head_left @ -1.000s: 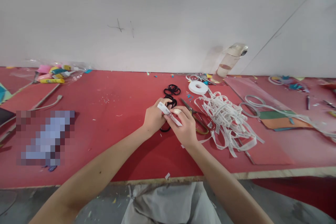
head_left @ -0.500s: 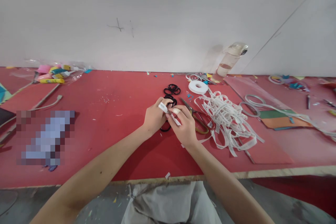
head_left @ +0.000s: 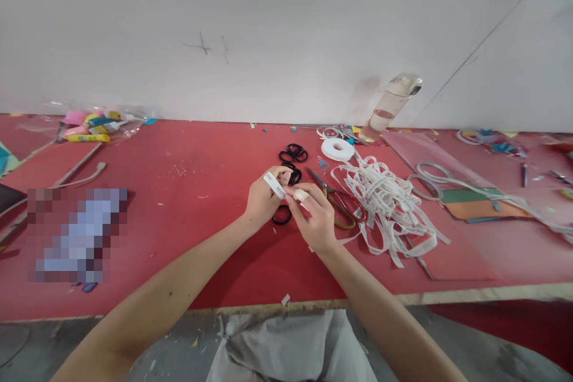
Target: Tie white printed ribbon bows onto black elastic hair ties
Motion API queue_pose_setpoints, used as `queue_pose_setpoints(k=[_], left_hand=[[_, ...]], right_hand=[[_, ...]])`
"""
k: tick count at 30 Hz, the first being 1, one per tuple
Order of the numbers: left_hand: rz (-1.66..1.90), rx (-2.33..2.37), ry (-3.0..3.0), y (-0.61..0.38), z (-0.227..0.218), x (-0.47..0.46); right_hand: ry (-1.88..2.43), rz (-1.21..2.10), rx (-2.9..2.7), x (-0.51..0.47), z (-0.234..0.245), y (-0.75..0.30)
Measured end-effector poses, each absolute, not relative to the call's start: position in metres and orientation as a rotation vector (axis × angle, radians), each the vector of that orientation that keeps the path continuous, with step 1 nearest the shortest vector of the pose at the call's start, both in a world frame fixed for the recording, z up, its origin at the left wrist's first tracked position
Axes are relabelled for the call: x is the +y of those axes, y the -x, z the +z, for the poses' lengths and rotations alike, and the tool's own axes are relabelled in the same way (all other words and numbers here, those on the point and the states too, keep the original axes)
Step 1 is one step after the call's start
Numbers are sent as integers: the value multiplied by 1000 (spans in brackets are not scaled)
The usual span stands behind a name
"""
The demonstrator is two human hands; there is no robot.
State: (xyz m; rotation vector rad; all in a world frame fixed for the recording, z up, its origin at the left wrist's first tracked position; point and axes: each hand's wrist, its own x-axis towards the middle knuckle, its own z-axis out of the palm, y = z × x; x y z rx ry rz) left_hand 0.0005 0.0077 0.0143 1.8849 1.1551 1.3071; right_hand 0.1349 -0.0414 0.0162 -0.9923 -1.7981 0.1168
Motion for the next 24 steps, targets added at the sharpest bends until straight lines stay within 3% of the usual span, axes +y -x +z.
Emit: queue_pose_setpoints(k=[24], left_hand=[[1329,802,-1545,-8,13,7]], right_hand=[[984,410,-1740,-41,21,-132]])
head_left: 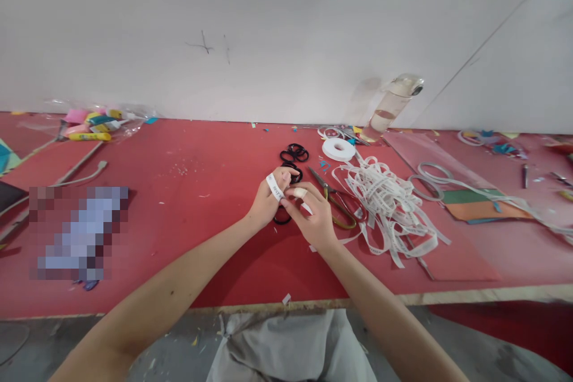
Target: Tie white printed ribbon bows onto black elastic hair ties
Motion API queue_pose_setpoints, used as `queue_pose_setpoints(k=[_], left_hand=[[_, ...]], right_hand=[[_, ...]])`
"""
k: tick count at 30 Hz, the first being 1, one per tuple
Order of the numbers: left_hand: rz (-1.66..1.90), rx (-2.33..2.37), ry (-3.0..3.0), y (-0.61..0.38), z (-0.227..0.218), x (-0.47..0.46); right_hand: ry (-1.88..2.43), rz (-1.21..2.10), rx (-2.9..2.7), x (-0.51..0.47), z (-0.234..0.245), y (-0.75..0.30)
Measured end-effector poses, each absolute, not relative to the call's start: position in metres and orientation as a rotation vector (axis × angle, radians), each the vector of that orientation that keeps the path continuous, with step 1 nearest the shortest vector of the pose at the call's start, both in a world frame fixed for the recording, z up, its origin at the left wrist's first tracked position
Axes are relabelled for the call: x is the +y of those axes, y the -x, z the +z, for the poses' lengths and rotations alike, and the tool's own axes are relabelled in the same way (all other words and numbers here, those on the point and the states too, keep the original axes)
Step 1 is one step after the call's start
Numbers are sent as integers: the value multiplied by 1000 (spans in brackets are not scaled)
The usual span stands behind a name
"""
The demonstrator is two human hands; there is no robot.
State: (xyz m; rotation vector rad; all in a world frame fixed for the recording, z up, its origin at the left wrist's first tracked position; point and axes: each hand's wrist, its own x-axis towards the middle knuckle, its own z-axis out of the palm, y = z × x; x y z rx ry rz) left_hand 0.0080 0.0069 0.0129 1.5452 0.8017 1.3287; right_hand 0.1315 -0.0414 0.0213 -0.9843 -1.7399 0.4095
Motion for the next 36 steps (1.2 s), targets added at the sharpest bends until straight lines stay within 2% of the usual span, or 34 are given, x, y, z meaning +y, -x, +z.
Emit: queue_pose_setpoints(k=[12,24,30,36], left_hand=[[1086,590,-1433,-7,14,9],[1128,595,-1321,-7,14,8],[1152,612,-1333,-8,14,9],[1139,511,-1138,-13,9,9]], right_hand=[[1013,481,-1682,-39,24,-133],[1297,455,-1651,-40,16,-130],[1370,650,-1647,-43,17,-128],[1422,539,-1714,-46,19,-125]])
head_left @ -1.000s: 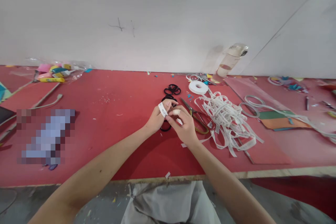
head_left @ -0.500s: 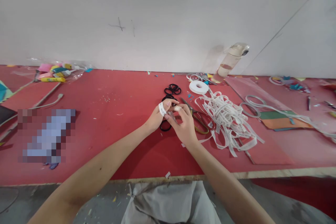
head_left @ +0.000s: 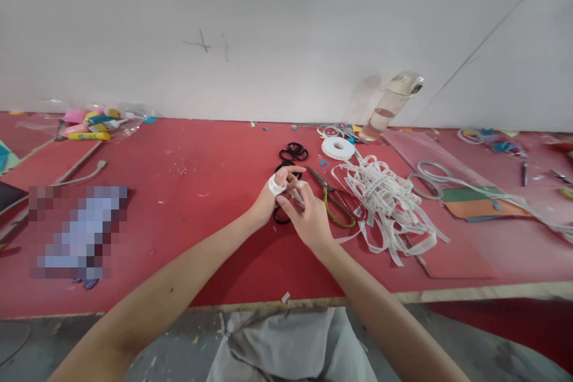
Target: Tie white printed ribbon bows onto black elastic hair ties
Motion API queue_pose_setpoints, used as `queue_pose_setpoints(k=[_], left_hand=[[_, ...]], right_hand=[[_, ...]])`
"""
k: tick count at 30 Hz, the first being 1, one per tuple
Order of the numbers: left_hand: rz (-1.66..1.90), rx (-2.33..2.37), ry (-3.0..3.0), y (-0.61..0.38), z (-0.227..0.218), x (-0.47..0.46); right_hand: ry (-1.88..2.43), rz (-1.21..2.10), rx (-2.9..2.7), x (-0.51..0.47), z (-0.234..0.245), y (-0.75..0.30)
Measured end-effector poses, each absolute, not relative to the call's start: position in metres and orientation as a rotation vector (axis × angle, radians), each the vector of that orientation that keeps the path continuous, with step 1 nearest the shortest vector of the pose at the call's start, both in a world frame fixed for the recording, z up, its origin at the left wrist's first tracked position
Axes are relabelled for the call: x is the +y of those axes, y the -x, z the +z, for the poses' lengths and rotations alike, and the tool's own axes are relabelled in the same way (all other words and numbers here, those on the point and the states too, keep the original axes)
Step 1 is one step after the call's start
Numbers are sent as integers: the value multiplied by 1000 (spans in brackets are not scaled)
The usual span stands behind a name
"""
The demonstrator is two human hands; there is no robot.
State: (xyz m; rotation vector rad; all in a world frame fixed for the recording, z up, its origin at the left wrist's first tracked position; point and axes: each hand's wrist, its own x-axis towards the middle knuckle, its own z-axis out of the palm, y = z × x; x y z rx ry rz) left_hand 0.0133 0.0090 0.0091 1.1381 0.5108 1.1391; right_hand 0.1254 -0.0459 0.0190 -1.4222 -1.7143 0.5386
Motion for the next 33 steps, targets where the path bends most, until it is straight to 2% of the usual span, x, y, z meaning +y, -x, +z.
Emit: queue_pose_setpoints(k=[5,20,33], left_hand=[[1128,503,-1063,-12,14,8],[1053,573,-1192,-8,10,9],[1112,489,-1352,-8,10,10]], right_hand=[[1416,440,-1807,-47,19,-123],[1181,657,-1670,-46,14,-127],[1198,621,-1716,-43,14,-127]])
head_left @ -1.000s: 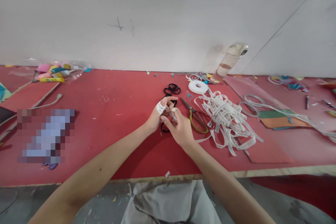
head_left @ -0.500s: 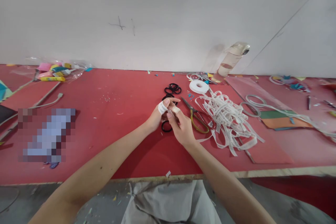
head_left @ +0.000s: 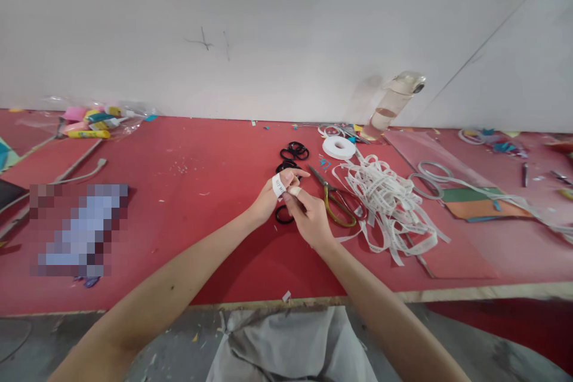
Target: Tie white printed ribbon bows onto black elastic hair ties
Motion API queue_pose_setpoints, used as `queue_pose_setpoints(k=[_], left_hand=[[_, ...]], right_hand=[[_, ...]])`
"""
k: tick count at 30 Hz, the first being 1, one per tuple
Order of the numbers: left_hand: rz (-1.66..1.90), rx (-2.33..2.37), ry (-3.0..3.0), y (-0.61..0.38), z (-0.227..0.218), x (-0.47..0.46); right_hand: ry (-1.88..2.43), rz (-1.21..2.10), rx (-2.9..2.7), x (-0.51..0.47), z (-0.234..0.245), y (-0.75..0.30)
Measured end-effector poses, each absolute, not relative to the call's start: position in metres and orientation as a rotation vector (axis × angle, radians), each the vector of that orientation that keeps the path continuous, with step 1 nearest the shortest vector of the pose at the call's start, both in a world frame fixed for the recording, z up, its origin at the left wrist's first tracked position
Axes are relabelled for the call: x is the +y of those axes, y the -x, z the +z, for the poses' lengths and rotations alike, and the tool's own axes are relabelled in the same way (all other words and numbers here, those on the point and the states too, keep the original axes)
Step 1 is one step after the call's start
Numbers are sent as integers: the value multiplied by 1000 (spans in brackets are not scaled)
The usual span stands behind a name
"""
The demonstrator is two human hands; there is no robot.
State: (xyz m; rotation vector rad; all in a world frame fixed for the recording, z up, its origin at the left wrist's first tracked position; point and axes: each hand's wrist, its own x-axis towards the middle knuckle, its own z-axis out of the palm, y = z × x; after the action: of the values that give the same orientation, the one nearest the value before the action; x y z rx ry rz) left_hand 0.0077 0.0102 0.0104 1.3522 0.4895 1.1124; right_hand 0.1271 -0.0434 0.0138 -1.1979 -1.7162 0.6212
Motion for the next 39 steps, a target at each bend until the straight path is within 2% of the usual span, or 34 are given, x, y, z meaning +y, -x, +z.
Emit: queue_pose_setpoints(k=[22,33,39], left_hand=[[1088,463,-1118,-9,17,4],[1079,483,-1173,-10,8,7],[1148,492,-1202,-12,12,5]], right_hand=[[1181,873,-1573,-40,19,-132],[1163,891,-1598,-40,15,-133],[1154,744,-1644,-43,17,-131]])
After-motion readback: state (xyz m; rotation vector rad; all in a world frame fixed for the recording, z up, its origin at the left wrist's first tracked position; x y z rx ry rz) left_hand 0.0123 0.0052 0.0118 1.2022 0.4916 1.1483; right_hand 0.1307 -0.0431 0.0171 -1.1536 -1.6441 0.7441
